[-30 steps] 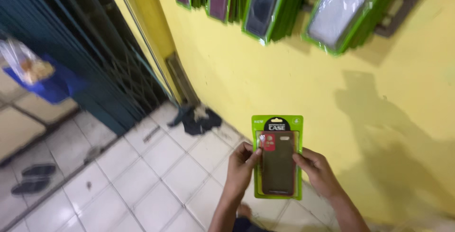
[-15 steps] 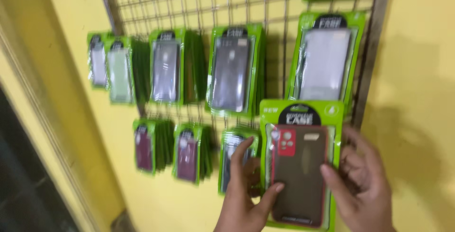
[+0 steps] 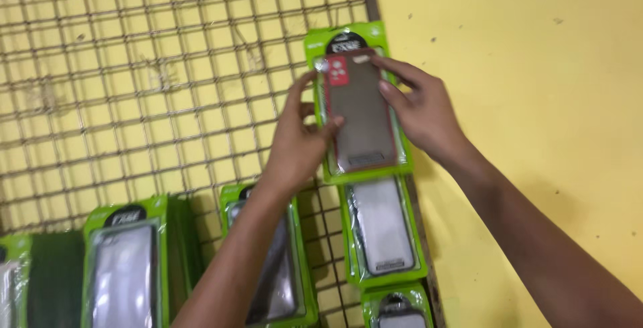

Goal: The person repeatedly picks up packaged phone cases from a white plastic chair, wipes each package with a cloth, and hangs them on a wall-mounted wire grid display. The process is repeated for multiple cases of different colors and designs.

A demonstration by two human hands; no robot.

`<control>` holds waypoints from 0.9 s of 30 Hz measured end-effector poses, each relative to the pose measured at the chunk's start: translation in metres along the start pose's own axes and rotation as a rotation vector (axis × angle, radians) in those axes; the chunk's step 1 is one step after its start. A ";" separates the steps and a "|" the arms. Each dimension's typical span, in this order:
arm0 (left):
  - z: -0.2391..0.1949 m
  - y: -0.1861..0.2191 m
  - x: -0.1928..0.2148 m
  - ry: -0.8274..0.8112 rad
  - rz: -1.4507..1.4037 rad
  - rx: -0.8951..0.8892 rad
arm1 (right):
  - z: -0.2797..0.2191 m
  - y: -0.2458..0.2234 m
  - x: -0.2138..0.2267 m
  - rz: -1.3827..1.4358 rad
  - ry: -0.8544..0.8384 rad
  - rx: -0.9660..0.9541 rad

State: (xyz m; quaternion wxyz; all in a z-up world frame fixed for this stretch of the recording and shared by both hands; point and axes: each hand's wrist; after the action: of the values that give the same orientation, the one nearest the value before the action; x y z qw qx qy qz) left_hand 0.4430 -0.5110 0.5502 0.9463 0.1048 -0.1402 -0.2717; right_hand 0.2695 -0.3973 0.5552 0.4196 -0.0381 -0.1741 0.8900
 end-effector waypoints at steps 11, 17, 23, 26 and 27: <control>0.119 -0.064 -0.009 0.117 0.107 -0.064 | 0.119 0.032 0.001 -0.076 0.041 -0.134; 0.121 -0.090 -0.006 0.062 0.153 0.054 | 0.126 0.063 -0.003 -0.110 -0.020 -0.169; 0.091 -0.090 -0.010 0.009 0.722 -0.037 | 0.100 0.073 -0.018 -0.475 0.066 -0.082; 0.078 -0.084 -0.017 -0.014 0.818 0.015 | 0.091 0.070 -0.015 -0.587 0.096 -0.078; 0.074 -0.082 -0.018 -0.031 0.838 0.042 | 0.088 0.069 -0.015 -0.628 0.101 -0.081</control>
State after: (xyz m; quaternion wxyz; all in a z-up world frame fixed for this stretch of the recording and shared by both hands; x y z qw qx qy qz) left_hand 0.3649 -0.5787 0.5934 0.9705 0.0538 -0.1903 0.1381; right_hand 0.2093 -0.4738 0.6127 0.6799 -0.0434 -0.1918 0.7065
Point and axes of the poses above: each hand's wrist, its own z-axis towards the middle knuckle, its own x-axis out of the back of the hand, y = z × x, and after that the axes turned 9 degrees about -x, right-handed
